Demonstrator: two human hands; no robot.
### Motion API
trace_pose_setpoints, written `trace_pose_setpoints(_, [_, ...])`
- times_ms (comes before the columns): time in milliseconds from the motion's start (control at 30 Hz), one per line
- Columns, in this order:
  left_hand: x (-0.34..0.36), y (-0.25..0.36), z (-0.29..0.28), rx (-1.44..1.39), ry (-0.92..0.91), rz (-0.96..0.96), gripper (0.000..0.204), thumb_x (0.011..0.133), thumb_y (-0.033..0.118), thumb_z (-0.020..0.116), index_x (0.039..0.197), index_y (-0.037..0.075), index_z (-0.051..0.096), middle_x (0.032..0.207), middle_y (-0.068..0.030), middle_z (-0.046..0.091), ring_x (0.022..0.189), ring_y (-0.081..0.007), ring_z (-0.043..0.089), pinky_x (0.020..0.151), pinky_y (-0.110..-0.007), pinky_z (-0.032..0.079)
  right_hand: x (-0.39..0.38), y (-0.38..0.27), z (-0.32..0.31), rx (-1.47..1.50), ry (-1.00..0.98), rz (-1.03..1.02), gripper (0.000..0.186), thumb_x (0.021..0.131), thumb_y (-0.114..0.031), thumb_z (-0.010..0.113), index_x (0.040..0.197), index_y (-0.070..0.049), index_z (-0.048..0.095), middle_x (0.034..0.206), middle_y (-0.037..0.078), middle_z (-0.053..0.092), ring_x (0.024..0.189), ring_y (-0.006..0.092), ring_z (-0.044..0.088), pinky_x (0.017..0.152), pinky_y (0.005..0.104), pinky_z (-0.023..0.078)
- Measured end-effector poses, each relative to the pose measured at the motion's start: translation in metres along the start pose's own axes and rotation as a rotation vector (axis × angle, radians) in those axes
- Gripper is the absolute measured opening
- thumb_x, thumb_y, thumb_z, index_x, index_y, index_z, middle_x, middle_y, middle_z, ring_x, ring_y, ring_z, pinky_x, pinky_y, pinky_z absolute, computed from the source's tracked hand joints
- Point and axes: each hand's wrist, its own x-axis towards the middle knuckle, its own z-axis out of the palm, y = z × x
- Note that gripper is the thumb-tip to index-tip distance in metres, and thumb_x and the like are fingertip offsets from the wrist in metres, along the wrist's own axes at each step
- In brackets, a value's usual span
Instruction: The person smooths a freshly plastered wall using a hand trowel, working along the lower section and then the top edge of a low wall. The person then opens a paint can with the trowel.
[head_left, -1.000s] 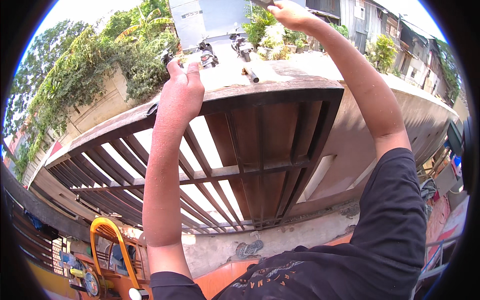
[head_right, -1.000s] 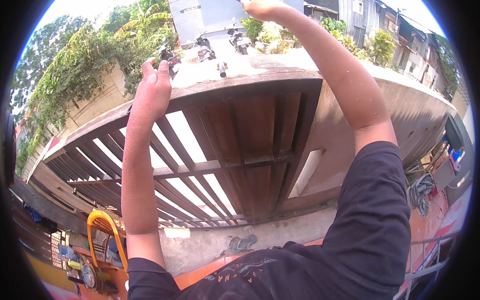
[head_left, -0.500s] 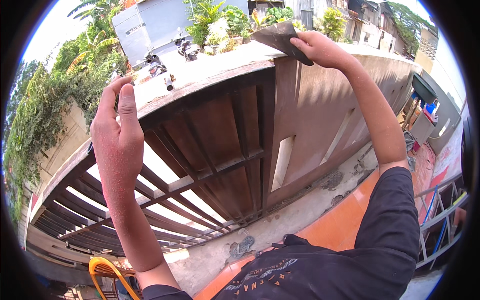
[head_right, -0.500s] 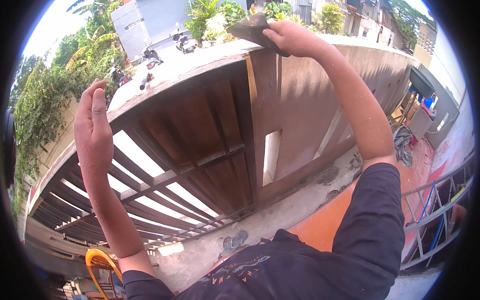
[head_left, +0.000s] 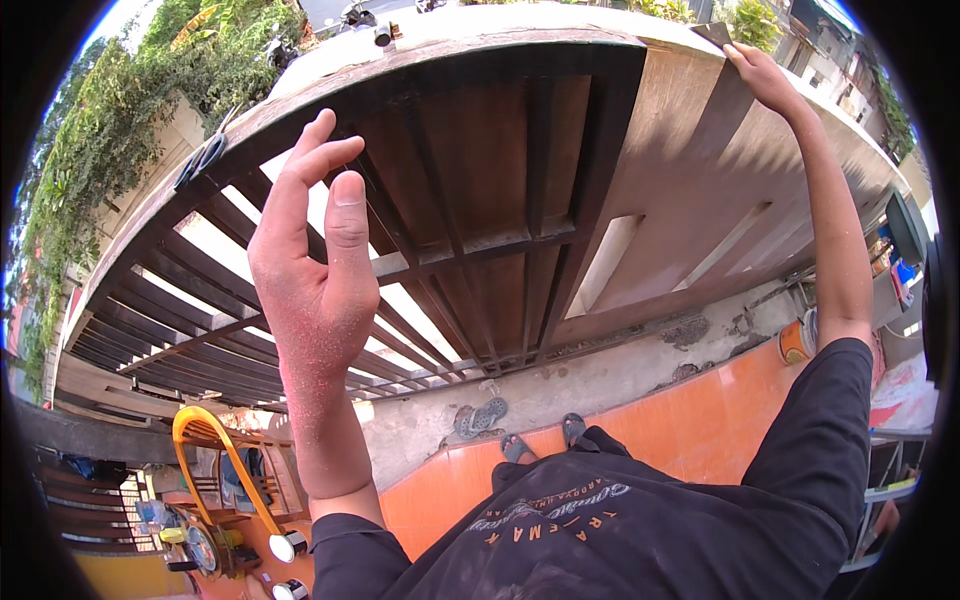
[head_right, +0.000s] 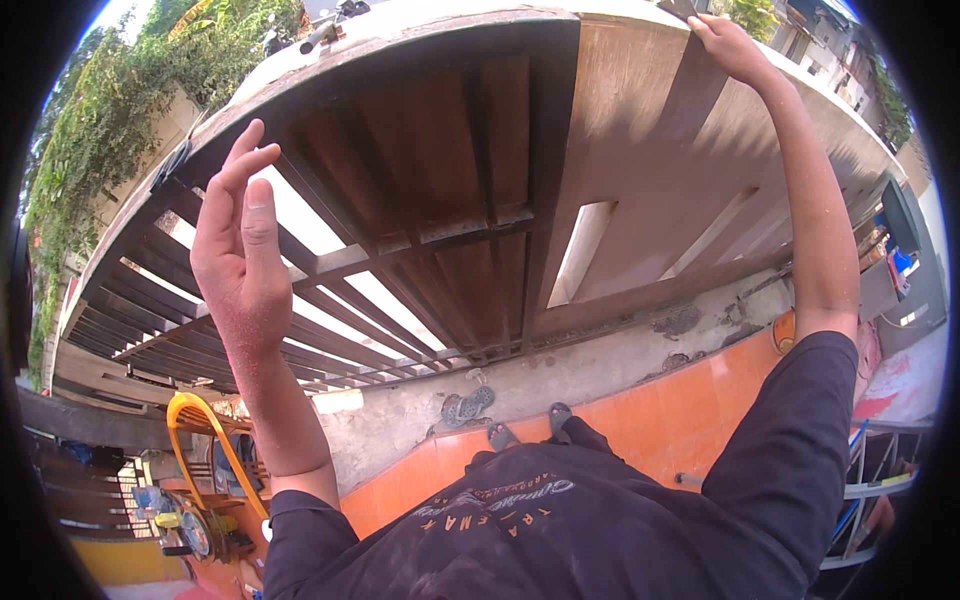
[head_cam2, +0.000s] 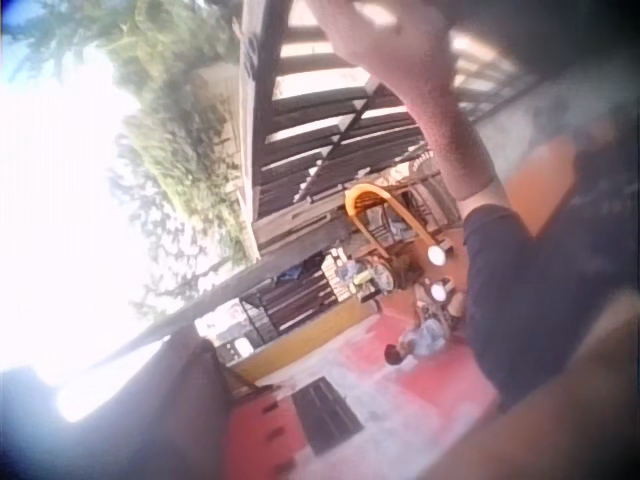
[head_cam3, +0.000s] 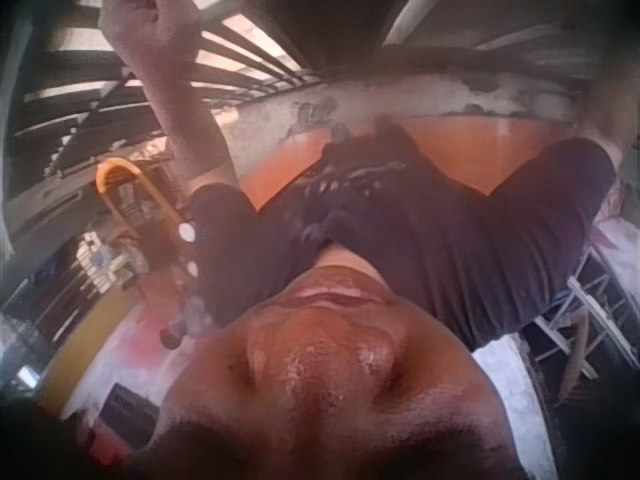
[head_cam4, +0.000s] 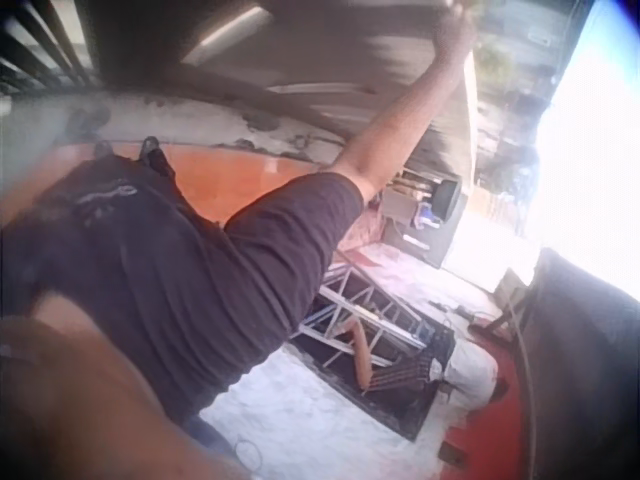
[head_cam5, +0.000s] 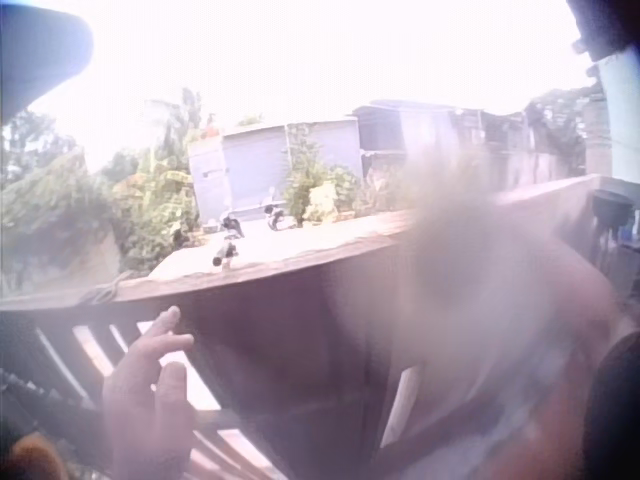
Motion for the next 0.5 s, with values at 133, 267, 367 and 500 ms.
trace_pose_setpoints(133, [-0.08, 0.006, 0.034, -0.285, -0.006, -0.083, 0.018, 0.104, 0.01, 0.054, 0.109, 0.0, 0.068, 0.128, -0.0203, 0.068, 0.127, -0.0277, 0.062, 0.105, -0.037, 0.048, -0.012, 0.002, -0.005, 0.306, -0.019, -0.312, 0.04, 0.11, -0.031, 0.048, 0.122, 0.006, 0.058, 0.102, 0.018, 0.066, 0.097, 0.0264, 0.062, 0.094, 0.036, 0.046])
trace_pose_setpoints(267, [-0.155, 0.037, 0.083, -0.459, -0.152, -0.549, 0.018, 0.105, 0.009, 0.053, 0.109, -0.002, 0.067, 0.11, -0.0135, 0.073, 0.104, -0.0185, 0.068, 0.096, -0.032, 0.052, -0.023, 0.038, -0.003, 0.092, 0.097, -0.038, 0.039, 0.11, -0.03, 0.048, 0.121, 0.005, 0.06, 0.102, 0.014, 0.066, 0.096, 0.0217, 0.06, 0.092, 0.0331, 0.046])
trace_pose_setpoints(367, [-0.186, 0.055, 0.122, -0.508, -0.094, -0.739, 0.018, 0.106, 0.01, 0.053, 0.109, -0.002, 0.067, 0.104, -0.01, 0.072, 0.095, -0.0146, 0.067, 0.09, -0.029, 0.053, -0.031, 0.052, 0.006, 0.166, 0.039, -0.118, 0.038, 0.11, -0.03, 0.048, 0.121, 0.005, 0.061, 0.102, 0.011, 0.065, 0.096, 0.0182, 0.059, 0.091, 0.031, 0.045])
trace_pose_setpoints(500, [-0.2, 0.069, 0.166, -0.433, -0.112, -0.796, 0.019, 0.107, 0.011, 0.052, 0.11, -0.002, 0.067, 0.102, -0.0109, 0.073, 0.095, -0.0146, 0.067, 0.09, -0.03, 0.054, -0.042, 0.065, 0.004, 0.322, 0.037, -0.264, 0.038, 0.111, -0.029, 0.048, 0.12, 0.005, 0.062, 0.102, 0.007, 0.065, 0.095, 0.0135, 0.057, 0.089, 0.0281, 0.045])
